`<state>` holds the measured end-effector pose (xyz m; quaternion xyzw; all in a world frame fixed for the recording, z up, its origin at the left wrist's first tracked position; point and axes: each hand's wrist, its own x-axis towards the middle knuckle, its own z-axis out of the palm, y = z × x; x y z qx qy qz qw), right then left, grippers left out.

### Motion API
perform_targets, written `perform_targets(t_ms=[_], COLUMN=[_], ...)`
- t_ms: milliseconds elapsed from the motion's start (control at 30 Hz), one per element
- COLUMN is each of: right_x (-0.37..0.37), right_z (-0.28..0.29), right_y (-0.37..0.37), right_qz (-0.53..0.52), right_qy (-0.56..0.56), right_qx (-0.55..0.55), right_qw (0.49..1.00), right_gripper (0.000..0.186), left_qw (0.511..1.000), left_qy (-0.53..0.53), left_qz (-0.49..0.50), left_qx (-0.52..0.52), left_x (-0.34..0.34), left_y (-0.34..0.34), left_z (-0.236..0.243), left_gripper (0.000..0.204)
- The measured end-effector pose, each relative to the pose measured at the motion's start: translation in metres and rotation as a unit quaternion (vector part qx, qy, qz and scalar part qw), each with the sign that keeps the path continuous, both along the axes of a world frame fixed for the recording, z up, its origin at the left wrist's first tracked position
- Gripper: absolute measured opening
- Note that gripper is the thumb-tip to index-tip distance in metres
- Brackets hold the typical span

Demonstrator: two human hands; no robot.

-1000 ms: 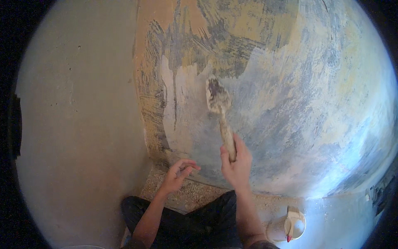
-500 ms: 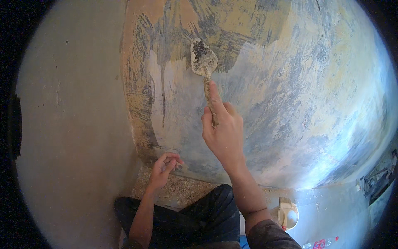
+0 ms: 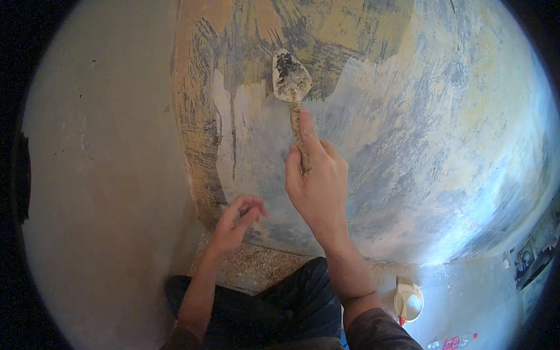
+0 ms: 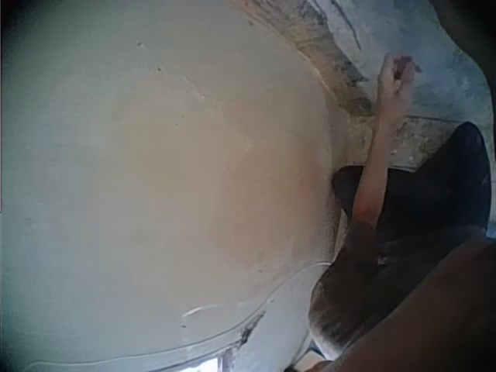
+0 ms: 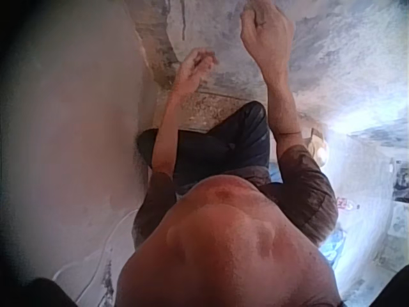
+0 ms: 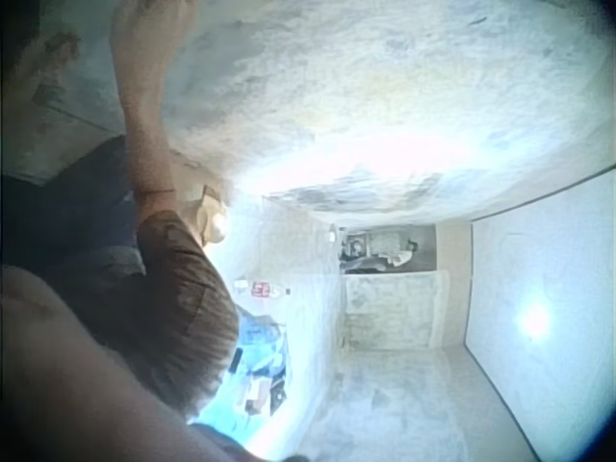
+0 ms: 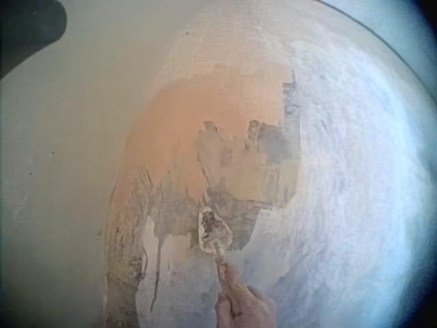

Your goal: Using a putty knife and brush to apply and smooth filler onto a wall surface.

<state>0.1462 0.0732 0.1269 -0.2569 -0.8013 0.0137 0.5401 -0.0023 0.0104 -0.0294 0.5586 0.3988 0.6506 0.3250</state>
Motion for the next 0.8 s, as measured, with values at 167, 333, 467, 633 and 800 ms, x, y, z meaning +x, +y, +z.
perform_targets(t_ms=[167, 333, 467, 633, 800], right_x=[-0.004, 0.002, -0.011, -0.012, -0.017], right_z=[0.004, 0.005, 0.004, 0.004, 0.008], right_y=[0.003, -0.004, -0.003, -0.002, -0.006], right_qz=[-0.007, -0.006, -0.016, -0.013, -0.026], right_qy=[-0.011, -0.014, -0.008, 0.012, -0.009], right_qx=[0.029, -0.030, 0.023, -0.005, 0.020], right_qw=[1.000, 0.999, 1.000, 1.000, 0.999], right_gripper=[0.049, 0.048, 0.048, 0.047, 0.047], left_qw=[0.986, 0.968, 0.960, 0.958, 0.958], left_qy=[0.105, 0.163, 0.198, 0.207, 0.197], left_qz=[0.015, -0.028, -0.057, -0.069, -0.062], left_qx=[0.128, 0.188, 0.192, 0.185, 0.199], left_x=[0.009, 0.020, 0.030, 0.034, 0.030], left_y=[-0.002, -0.017, -0.020, -0.022, -0.020], left_z=[0.062, 0.046, 0.042, 0.042, 0.036], left_gripper=[0.052, 0.068, 0.072, 0.074, 0.075])
